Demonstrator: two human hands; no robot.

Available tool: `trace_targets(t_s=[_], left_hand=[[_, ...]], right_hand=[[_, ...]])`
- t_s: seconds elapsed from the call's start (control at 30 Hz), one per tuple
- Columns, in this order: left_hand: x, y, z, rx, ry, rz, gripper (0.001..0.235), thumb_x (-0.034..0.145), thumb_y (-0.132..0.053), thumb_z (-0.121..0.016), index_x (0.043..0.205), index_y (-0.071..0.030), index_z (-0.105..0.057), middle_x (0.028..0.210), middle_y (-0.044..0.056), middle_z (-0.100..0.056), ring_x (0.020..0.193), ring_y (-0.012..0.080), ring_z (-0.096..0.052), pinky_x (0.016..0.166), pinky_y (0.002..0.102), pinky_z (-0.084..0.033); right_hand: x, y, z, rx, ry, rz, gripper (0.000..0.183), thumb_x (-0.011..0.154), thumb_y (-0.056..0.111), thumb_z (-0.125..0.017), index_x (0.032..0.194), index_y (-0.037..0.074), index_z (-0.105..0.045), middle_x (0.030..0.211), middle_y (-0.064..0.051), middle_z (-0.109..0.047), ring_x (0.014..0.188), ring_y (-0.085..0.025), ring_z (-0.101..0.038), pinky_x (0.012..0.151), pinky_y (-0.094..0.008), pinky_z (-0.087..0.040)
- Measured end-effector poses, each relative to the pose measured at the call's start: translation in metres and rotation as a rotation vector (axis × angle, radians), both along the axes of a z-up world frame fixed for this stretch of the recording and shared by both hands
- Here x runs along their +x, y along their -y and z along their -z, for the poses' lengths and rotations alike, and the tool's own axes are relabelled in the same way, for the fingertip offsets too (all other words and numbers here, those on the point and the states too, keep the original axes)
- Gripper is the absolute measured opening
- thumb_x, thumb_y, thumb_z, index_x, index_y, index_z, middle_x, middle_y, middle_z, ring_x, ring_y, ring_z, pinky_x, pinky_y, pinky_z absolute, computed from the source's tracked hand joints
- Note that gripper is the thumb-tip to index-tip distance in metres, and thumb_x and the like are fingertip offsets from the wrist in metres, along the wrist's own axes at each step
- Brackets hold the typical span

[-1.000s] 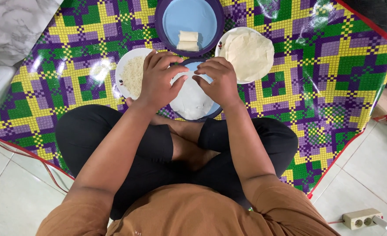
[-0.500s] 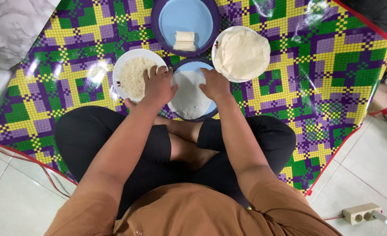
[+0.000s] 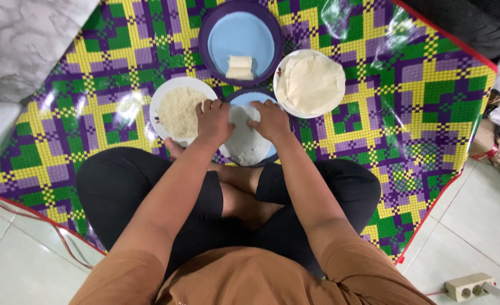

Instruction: The person sits on a mat and wraps a white sheet around a rectangular block, then places the wrapped item on a plate. The person then picks up a small amount of white granular material from a bowl and places it onto a blue plate.

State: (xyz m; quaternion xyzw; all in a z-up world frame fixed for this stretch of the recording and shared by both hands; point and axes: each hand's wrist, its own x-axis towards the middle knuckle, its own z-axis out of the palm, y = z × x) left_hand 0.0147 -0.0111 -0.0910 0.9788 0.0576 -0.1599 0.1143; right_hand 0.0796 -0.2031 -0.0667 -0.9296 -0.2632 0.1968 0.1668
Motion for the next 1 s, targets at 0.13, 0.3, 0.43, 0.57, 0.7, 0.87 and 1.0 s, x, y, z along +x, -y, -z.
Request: trace_targets(t_s=[0.13,0.3,0.43,0.57,0.7,0.87,1.0], left_hand=[[0.002,-0.002,0.027,-0.035,0.053,-0.025,0.041,0.090,-0.033,-0.078,0.119,-0.017,-0.054,0.128,0.009,-0.054,0.135,0.0353,-0.041,0.118,0.061,-0.026],[0.004,-0.005,0.047,-0.076,0.109,0.039,0.032,0.092,-0.030,-0.074,0.110,-0.024,-0.048,0.108,0.006,-0.069,0.125,0.0301,-0.056,0.118,0.060,-0.025],[0.003,0.000,0.023,-0.160,0.115,-0.005,0.027,0.095,-0.027,-0.070,0.112,-0.025,-0.050,0.107,0.003,-0.075,0.116,0.0265,-0.065,0.116,0.053,-0.032],[-0.012,0.009,-0.028,-0.339,0.183,0.006,0.025,0.092,-0.027,-0.072,0.115,-0.025,-0.060,0.107,0.004,-0.078,0.110,0.0299,-0.071,0.105,0.049,-0.047],[-0.023,0.009,-0.052,-0.521,0.188,-0.015,0.025,0.091,-0.025,-0.071,0.115,-0.024,-0.069,0.113,0.007,-0.078,0.116,0.0335,-0.069,0.108,0.051,-0.046],[-0.048,0.002,-0.097,-0.507,0.261,0.111,0.017,0.094,-0.022,-0.068,0.111,-0.023,-0.072,0.109,0.005,-0.078,0.109,0.0319,-0.071,0.108,0.051,-0.045],[-0.075,-0.007,-0.131,-0.428,0.352,0.300,0.019,0.095,-0.019,-0.068,0.113,-0.019,-0.074,0.105,0.004,-0.076,0.103,0.0277,-0.074,0.099,0.045,-0.051]], right_hand=[[0.004,0.000,0.019,-0.007,0.029,0.010,0.053,0.092,0.038,-0.073,0.141,0.023,-0.059,0.118,-0.013,-0.060,0.118,-0.041,-0.062,0.091,-0.056,-0.058],[0.000,-0.001,0.016,-0.002,0.030,0.028,0.050,0.092,0.038,-0.069,0.139,0.026,-0.060,0.123,-0.011,-0.059,0.123,-0.040,-0.059,0.097,-0.055,-0.056],[-0.006,0.000,0.004,0.054,0.032,0.051,0.055,0.091,0.036,-0.067,0.144,0.025,-0.058,0.124,-0.013,-0.059,0.124,-0.040,-0.058,0.099,-0.056,-0.055],[-0.016,0.009,-0.011,0.272,-0.017,0.074,0.054,0.087,0.037,-0.074,0.138,0.022,-0.064,0.126,-0.012,-0.064,0.125,-0.042,-0.059,0.102,-0.054,-0.053],[-0.039,0.018,-0.039,0.452,-0.060,0.090,0.028,0.094,0.022,-0.074,0.117,0.007,-0.075,0.105,-0.020,-0.074,0.104,-0.047,-0.067,0.092,-0.057,-0.055],[-0.069,0.024,-0.057,0.666,0.080,0.121,0.004,0.090,0.015,-0.080,0.092,0.013,-0.079,0.083,-0.011,-0.076,0.082,-0.035,-0.072,0.075,-0.047,-0.059],[-0.101,0.017,-0.056,0.849,0.445,0.118,0.013,0.084,0.006,-0.082,0.079,0.018,-0.078,0.076,0.000,-0.076,0.075,-0.022,-0.071,0.069,-0.032,-0.058]])
